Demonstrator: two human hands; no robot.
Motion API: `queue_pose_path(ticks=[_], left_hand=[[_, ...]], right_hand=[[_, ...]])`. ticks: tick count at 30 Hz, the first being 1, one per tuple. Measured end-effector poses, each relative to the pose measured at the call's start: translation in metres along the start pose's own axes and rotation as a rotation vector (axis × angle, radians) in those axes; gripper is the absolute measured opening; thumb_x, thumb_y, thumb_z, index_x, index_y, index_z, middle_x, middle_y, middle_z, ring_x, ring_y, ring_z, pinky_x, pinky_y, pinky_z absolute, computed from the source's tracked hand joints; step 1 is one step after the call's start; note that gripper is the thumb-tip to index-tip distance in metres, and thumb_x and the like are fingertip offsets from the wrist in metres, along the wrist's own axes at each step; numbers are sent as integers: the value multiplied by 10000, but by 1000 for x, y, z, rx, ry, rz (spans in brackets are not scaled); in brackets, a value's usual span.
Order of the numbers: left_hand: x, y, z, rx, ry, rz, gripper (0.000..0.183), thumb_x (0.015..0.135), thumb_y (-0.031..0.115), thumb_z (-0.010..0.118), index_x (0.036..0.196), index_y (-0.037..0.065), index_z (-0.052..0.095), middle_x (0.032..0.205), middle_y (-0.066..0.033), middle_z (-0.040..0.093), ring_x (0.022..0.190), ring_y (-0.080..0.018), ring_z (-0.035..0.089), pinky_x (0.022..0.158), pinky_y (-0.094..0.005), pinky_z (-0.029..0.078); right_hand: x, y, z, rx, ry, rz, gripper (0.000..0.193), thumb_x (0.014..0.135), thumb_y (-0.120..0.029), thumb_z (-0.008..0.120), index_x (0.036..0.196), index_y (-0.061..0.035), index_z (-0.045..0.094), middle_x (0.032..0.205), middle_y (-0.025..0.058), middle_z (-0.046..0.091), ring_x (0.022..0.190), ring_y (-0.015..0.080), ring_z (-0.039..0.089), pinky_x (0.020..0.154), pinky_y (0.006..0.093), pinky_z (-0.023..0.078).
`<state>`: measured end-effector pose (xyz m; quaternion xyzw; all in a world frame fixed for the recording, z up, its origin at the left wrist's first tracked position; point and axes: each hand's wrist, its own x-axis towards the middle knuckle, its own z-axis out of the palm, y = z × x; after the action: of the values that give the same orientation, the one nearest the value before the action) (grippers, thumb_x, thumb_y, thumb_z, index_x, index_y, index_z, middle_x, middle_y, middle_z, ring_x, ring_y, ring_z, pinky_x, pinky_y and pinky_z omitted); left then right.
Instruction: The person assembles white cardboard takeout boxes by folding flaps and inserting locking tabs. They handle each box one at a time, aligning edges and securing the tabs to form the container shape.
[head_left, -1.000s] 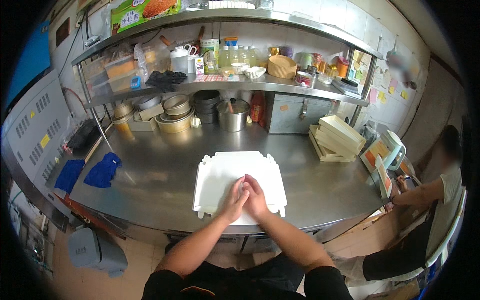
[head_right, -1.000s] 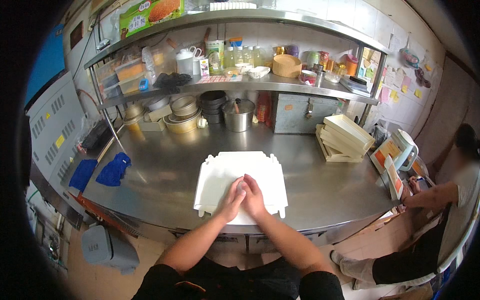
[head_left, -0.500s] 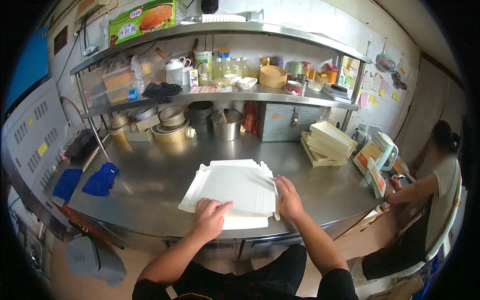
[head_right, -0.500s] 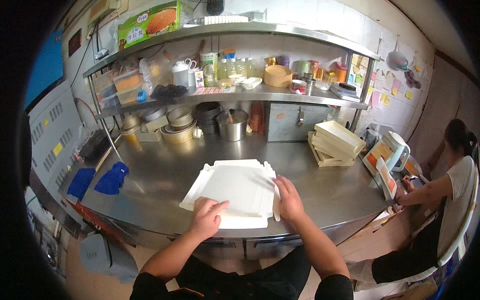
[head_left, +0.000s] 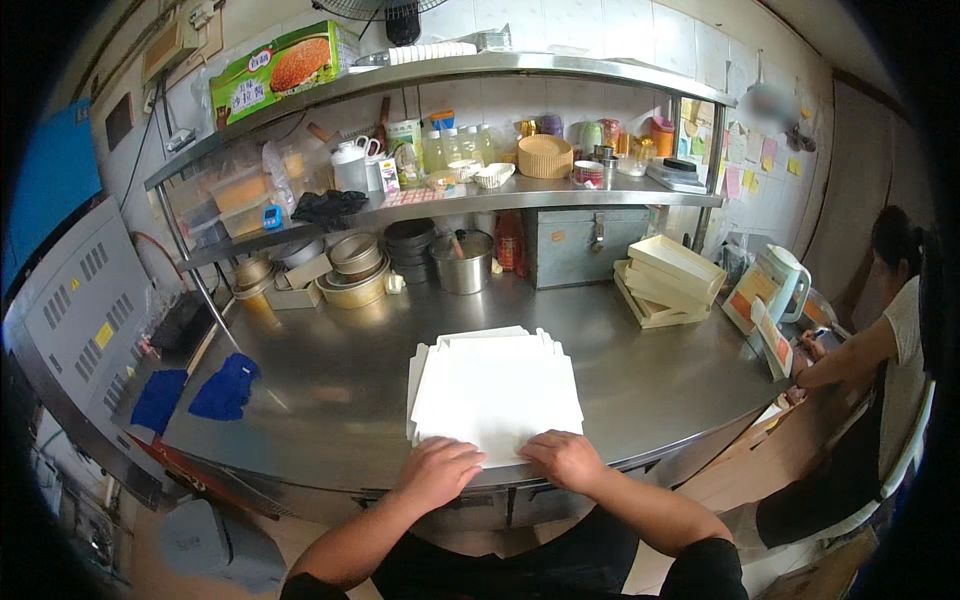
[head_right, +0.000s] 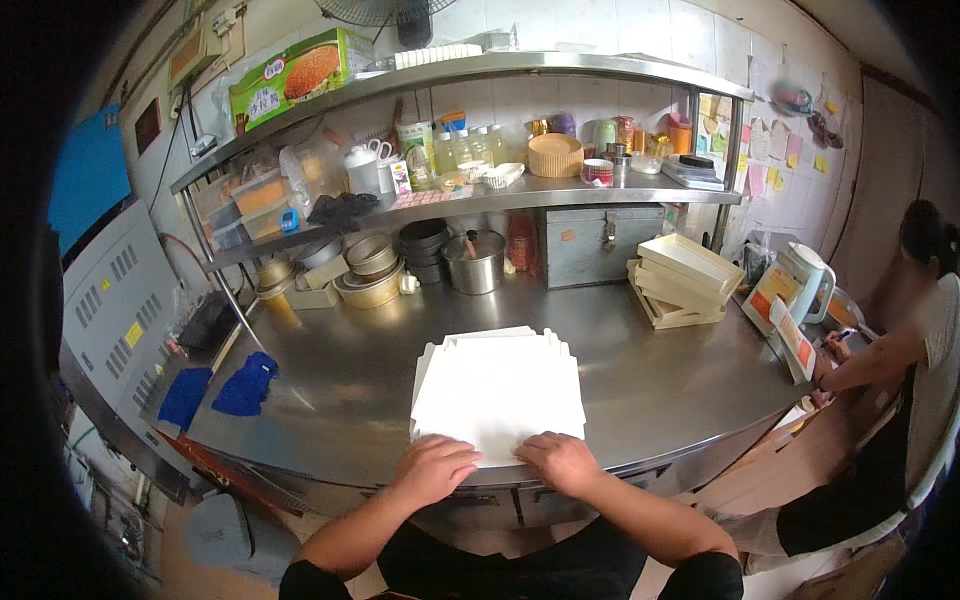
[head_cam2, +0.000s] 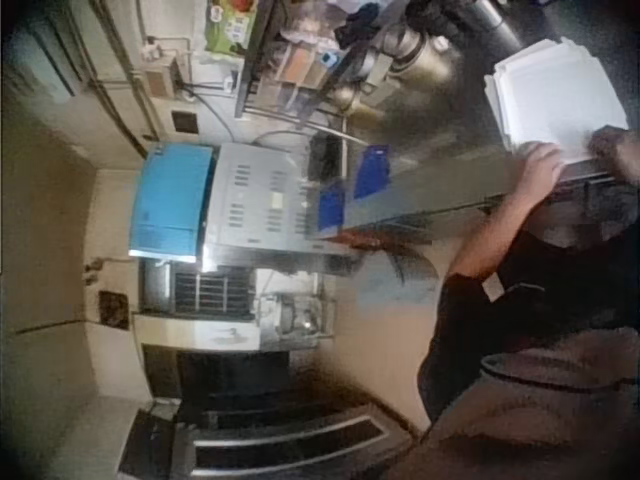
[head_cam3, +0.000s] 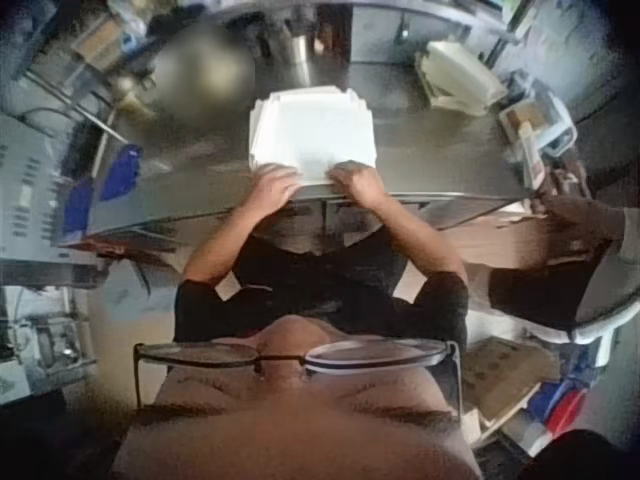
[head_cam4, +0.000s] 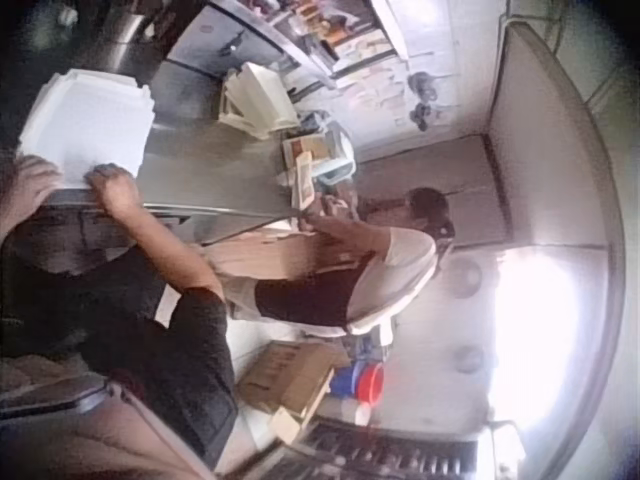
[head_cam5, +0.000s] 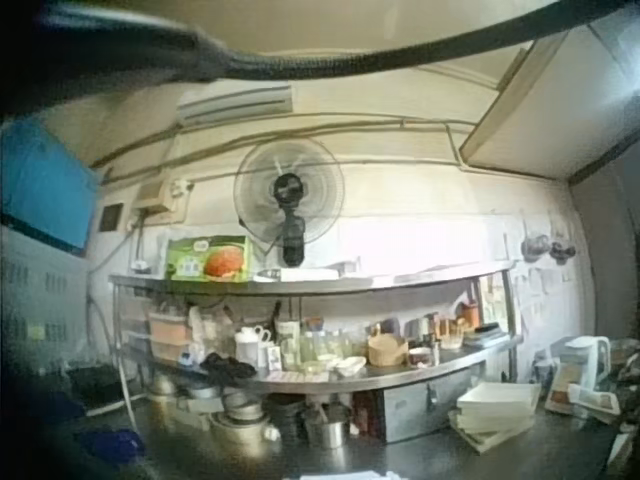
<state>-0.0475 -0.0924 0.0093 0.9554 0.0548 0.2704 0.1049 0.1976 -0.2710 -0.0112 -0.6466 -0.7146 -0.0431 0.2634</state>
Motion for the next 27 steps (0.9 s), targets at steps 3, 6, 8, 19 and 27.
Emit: queue_pose_path(ticks=[3, 6, 8, 19, 27], left_hand=[[-5, -11, 23, 37, -122, -189, 187, 987, 137, 733, 1138, 150, 841, 1136, -77, 810, 1113, -286, 748, 905, -429, 601], [5, -15, 37, -142, -35, -270, 230, 942, 98, 744, 1139, 165, 843, 1140, -56, 804, 1086, -316, 741, 919, -422, 600], [13, -17, 39, -48, -38, -154, 248, 928, 95, 733, 1141, 164, 840, 1162, -44, 790, 1096, -300, 724, 914, -426, 599], [17, -2, 45, 330, -340, -69, 266, 861, 116, 761, 1124, 75, 768, 1125, -70, 749, 1065, -299, 710, 929, -448, 602], [36, -25, 86, -56, -42, -315, 178, 844, 80, 716, 1017, 43, 737, 1054, -142, 755, 1026, -406, 704, 931, -511, 584]], right_hand=[[1, 7, 14, 87, -24, 180, 266, 974, -142, 715, 1226, -136, 800, 1155, 87, 800, 1067, 333, 763, 884, 467, 626], [14, 6, 15, 143, -37, 300, 249, 981, -148, 713, 1216, -132, 794, 1154, 95, 789, 1091, 334, 748, 913, 468, 610], [16, 10, 17, 67, 0, 242, 233, 992, -160, 710, 1210, -132, 788, 1180, 96, 775, 1132, 327, 724, 960, 463, 586], [20, -2, 36, -68, -9, 61, 194, 984, -219, 733, 1133, -97, 762, 1206, 98, 727, 1139, 297, 692, 987, 427, 552], [49, -5, 61, -116, -61, 187, 122, 943, -163, 661, 1007, -66, 698, 1081, 119, 729, 1026, 343, 684, 904, 468, 525]])
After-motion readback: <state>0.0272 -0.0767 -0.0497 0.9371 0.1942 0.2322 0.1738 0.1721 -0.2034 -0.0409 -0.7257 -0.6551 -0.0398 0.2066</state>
